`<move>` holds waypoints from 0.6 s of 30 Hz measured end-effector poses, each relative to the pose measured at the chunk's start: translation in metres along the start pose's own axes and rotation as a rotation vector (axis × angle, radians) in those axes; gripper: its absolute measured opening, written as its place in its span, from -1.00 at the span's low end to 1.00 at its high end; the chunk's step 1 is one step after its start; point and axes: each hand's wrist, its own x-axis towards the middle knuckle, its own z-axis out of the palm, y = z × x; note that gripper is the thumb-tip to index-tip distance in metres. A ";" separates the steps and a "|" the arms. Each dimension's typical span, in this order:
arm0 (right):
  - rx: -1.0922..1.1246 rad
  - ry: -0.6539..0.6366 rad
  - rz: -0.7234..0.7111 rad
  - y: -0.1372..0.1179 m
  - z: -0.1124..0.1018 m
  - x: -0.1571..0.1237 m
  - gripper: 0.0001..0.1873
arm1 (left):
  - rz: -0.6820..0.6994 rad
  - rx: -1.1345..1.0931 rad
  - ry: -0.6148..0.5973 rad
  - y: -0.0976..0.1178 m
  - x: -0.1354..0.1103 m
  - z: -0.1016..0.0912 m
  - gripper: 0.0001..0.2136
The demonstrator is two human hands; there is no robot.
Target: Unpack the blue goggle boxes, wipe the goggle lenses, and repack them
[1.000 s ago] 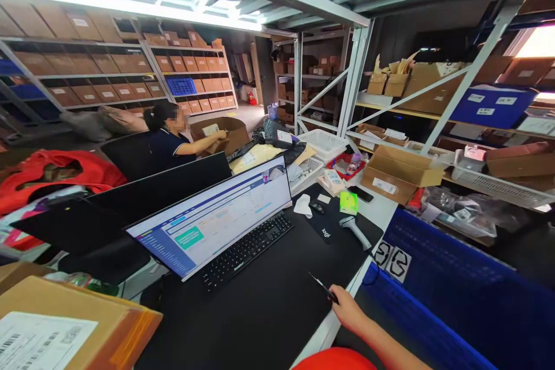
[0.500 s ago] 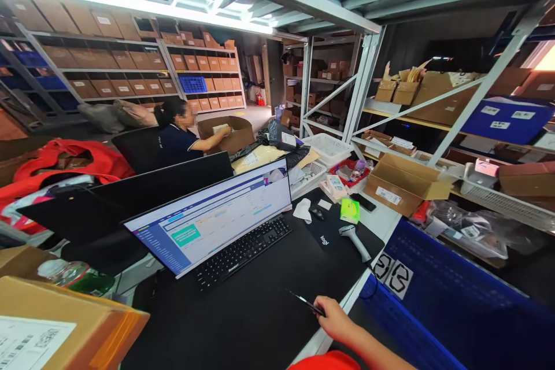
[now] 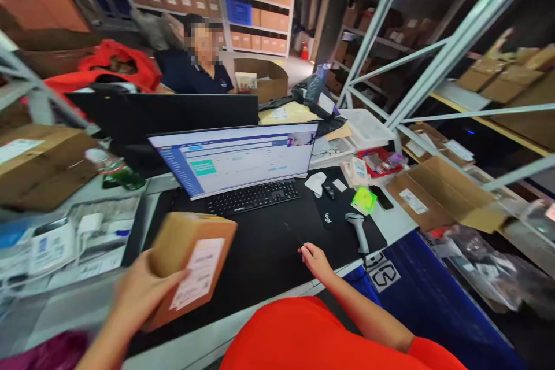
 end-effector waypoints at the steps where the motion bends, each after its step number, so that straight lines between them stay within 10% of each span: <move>1: 0.008 -0.010 -0.010 -0.003 -0.002 0.002 -0.41 | 0.037 -0.001 -0.032 0.011 -0.003 0.012 -0.39; 6: -0.045 -0.077 -0.086 -0.023 -0.017 0.017 -0.36 | 0.383 -0.011 -0.149 0.055 -0.015 0.070 -0.10; 11: -0.254 -0.241 -0.194 -0.058 -0.016 0.026 -0.55 | 0.502 -0.059 -0.144 0.049 -0.026 0.103 0.00; 18: -0.592 -0.580 -0.465 -0.137 0.046 0.032 -0.57 | 0.287 -0.043 0.218 0.039 -0.097 0.147 -0.69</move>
